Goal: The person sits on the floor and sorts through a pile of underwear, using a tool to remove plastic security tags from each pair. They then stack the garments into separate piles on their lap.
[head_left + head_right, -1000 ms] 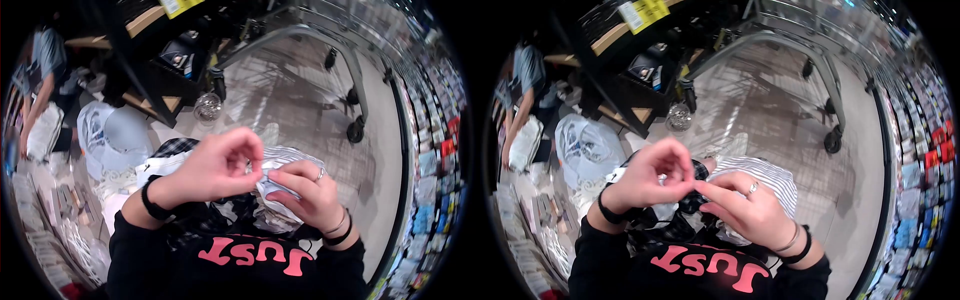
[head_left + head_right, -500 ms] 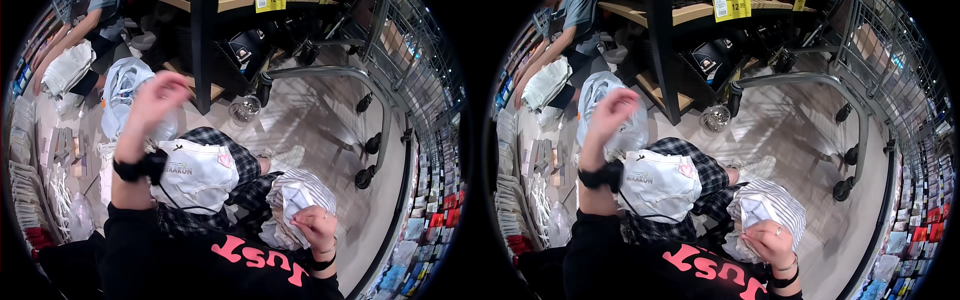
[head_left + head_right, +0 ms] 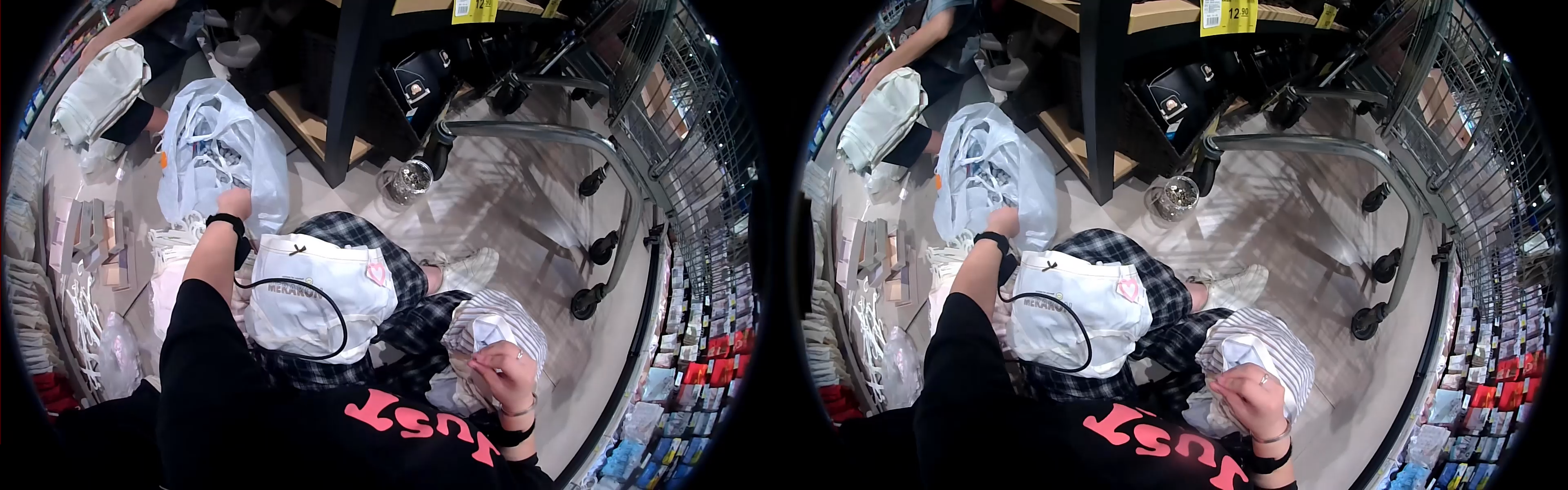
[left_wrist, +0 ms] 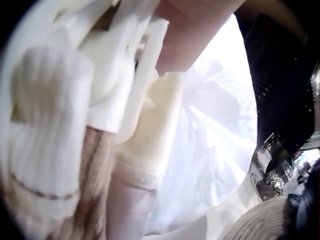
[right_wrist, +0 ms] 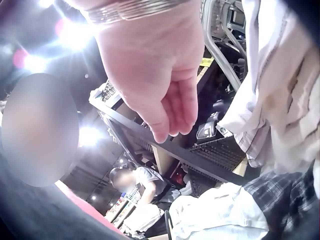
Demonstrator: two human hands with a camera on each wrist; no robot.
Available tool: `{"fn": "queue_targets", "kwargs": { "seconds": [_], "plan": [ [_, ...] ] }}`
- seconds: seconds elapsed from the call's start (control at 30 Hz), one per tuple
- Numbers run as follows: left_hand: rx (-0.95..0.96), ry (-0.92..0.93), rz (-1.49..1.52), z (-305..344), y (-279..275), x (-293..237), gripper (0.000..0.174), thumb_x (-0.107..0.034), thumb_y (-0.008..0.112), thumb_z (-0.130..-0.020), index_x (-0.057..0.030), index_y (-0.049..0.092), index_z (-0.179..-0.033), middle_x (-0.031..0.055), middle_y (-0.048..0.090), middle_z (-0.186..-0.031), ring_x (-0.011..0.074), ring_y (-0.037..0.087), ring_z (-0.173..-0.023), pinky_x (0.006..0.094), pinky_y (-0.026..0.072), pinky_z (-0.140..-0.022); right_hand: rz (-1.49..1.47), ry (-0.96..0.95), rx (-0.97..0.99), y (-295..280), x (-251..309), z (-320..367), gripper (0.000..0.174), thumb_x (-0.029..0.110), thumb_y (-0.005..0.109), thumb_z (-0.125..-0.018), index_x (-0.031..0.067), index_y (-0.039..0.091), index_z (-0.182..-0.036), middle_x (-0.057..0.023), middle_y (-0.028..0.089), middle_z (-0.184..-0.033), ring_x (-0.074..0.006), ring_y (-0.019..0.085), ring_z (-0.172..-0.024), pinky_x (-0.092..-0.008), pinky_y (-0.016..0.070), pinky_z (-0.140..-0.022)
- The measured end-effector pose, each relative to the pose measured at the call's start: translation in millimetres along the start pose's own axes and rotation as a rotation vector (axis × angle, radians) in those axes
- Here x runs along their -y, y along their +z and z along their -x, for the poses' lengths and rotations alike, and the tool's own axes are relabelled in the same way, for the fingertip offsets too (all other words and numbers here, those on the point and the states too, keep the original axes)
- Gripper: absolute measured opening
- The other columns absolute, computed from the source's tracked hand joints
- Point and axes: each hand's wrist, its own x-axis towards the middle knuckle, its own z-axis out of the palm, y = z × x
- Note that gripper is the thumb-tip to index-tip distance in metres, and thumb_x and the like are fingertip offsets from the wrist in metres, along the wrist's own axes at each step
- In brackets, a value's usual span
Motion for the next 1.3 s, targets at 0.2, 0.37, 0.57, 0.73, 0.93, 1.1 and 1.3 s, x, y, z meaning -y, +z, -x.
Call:
{"fn": "queue_targets", "kwargs": {
  "seconds": [0.2, 0.37, 0.57, 0.73, 0.93, 1.1, 1.3],
  "plan": [
    [-0.006, -0.020, 0.188, 5.8, -19.9, 5.7, 0.022, -0.011, 0.055, -0.070, -0.0107, 0.067, -0.089, 0.0161, 0.065, -0.091, 0.0315, 0.063, -0.084, 0.0379, 0.0502, -0.073, -0.034, 0.024, 0.006, 1.0, -3.8, -1.9, 0.020, 0.000, 0.076, -0.061, 0.0027, 0.057, -0.066, -0.0062, 0.060, -0.070, -0.0184, 0.060, -0.062, -0.0262, 0.0481, -0.055],
    [-0.157, 0.045, 0.674, 16.6, -43.9, 25.2, 0.020, -0.014, 0.060, -0.069, -0.0098, 0.067, -0.087, 0.0144, 0.064, -0.071, 0.0259, 0.063, -0.071, 0.0336, 0.0489, -0.066, -0.018, 0.026, -0.009, -0.2, -7.6, -0.1, 0.020, 0.000, 0.076, -0.061, 0.0027, 0.057, -0.065, -0.0065, 0.060, -0.070, -0.0186, 0.060, -0.062, -0.0263, 0.0479, -0.055],
    [0.049, 0.165, 1.404, 101.8, -160.9, -9.8, 0.013, -0.005, 0.052, -0.076, -0.0035, 0.060, -0.085, -0.0011, 0.056, -0.065, 0.0045, 0.049, -0.055, 0.0192, 0.0384, -0.050, -0.036, 0.018, -0.034, -3.3, -10.6, 2.4, 0.020, 0.000, 0.077, -0.061, 0.0027, 0.058, -0.067, -0.0070, 0.061, -0.071, -0.0191, 0.060, -0.062, -0.0264, 0.0480, -0.055],
    [-0.206, 0.509, 1.186, 149.8, -203.1, -50.6, 0.012, 0.000, 0.053, -0.073, -0.0028, 0.059, -0.084, -0.0032, 0.053, -0.065, 0.0032, 0.045, -0.055, 0.0176, 0.0351, -0.049, -0.039, -0.023, -0.062, -6.2, -9.3, 6.6, 0.020, 0.001, 0.076, -0.061, 0.0027, 0.058, -0.067, -0.0066, 0.061, -0.071, -0.0190, 0.060, -0.062, -0.0266, 0.0481, -0.055],
    [0.138, 0.835, 1.447, 239.5, -257.6, -137.9, 0.017, 0.000, 0.047, -0.069, 0.0010, 0.058, -0.082, 0.0015, 0.055, -0.073, 0.0068, 0.047, -0.062, 0.0205, 0.0379, -0.055, -0.048, -0.080, -0.117, -18.9, -3.8, 18.7, 0.019, 0.001, 0.076, -0.061, 0.0021, 0.058, -0.069, -0.0066, 0.060, -0.069, -0.0195, 0.060, -0.062, -0.0269, 0.0479, -0.054],
    [0.185, 1.209, 1.242, 269.7, -271.2, -209.0, 0.010, -0.006, 0.058, -0.072, -0.0032, 0.060, -0.081, -0.0008, 0.052, -0.069, 0.0062, 0.038, -0.053, 0.0206, 0.0298, -0.049, -0.076, -0.040, -0.237, -45.4, -4.3, 53.8, 0.021, -0.003, 0.074, -0.063, 0.0018, 0.057, -0.073, -0.0078, 0.060, -0.070, -0.0202, 0.060, -0.062, -0.0270, 0.0475, -0.054],
    [0.502, 1.214, 1.378, 299.2, -235.9, -305.3, 0.016, -0.008, 0.071, -0.072, -0.0026, 0.062, -0.084, -0.0027, 0.049, -0.070, 0.0038, 0.039, -0.057, 0.0183, 0.0298, -0.049, -0.107, 0.268, -0.418, -57.2, -14.3, 124.3, 0.015, -0.004, 0.070, -0.067, 0.0020, 0.059, -0.074, -0.0070, 0.063, -0.071, -0.0193, 0.061, -0.066, -0.0270, 0.0488, -0.057]
  ]
}}
